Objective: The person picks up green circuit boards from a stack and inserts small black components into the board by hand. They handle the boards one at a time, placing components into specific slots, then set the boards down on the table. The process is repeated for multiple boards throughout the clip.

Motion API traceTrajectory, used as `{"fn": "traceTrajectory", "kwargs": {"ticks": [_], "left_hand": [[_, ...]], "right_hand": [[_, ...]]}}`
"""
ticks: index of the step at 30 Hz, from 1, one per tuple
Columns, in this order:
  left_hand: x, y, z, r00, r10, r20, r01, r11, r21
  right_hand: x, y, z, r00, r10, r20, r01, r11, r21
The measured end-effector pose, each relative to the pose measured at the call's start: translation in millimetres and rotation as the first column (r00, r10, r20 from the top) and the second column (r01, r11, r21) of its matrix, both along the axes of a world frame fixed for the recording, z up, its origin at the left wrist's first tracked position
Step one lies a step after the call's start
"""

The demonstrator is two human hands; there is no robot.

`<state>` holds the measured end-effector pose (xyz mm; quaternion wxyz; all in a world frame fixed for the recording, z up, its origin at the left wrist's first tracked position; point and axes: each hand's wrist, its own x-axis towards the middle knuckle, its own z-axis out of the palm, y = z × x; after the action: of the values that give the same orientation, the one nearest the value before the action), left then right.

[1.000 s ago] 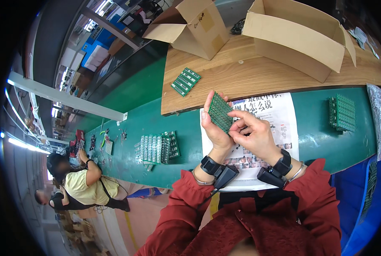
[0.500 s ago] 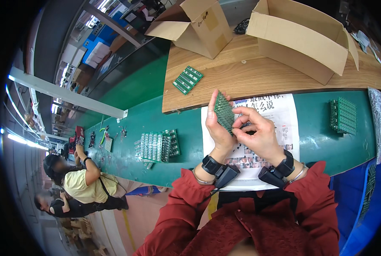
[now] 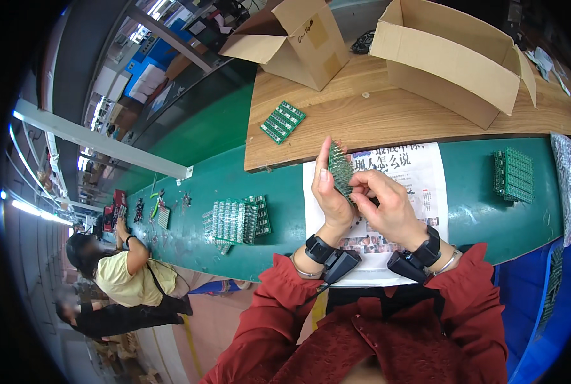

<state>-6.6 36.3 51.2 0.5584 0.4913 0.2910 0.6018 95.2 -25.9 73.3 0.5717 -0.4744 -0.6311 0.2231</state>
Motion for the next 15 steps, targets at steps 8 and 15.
{"fn": "traceTrajectory", "kwargs": {"ticks": [8, 15], "left_hand": [[-1.3, -1.1, -3.5, 0.999, -0.020, -0.044, 0.020, 1.000, 0.005], [-3.2, 1.9, -11.7, 0.990, 0.020, -0.140, -0.008, 0.996, 0.088]], "right_hand": [[-0.9, 2.7, 7.5, 0.982, 0.002, -0.190, 0.009, 0.999, 0.054], [1.0, 0.5, 5.9, 1.000, -0.012, 0.020, 0.011, 0.998, 0.060]]}}
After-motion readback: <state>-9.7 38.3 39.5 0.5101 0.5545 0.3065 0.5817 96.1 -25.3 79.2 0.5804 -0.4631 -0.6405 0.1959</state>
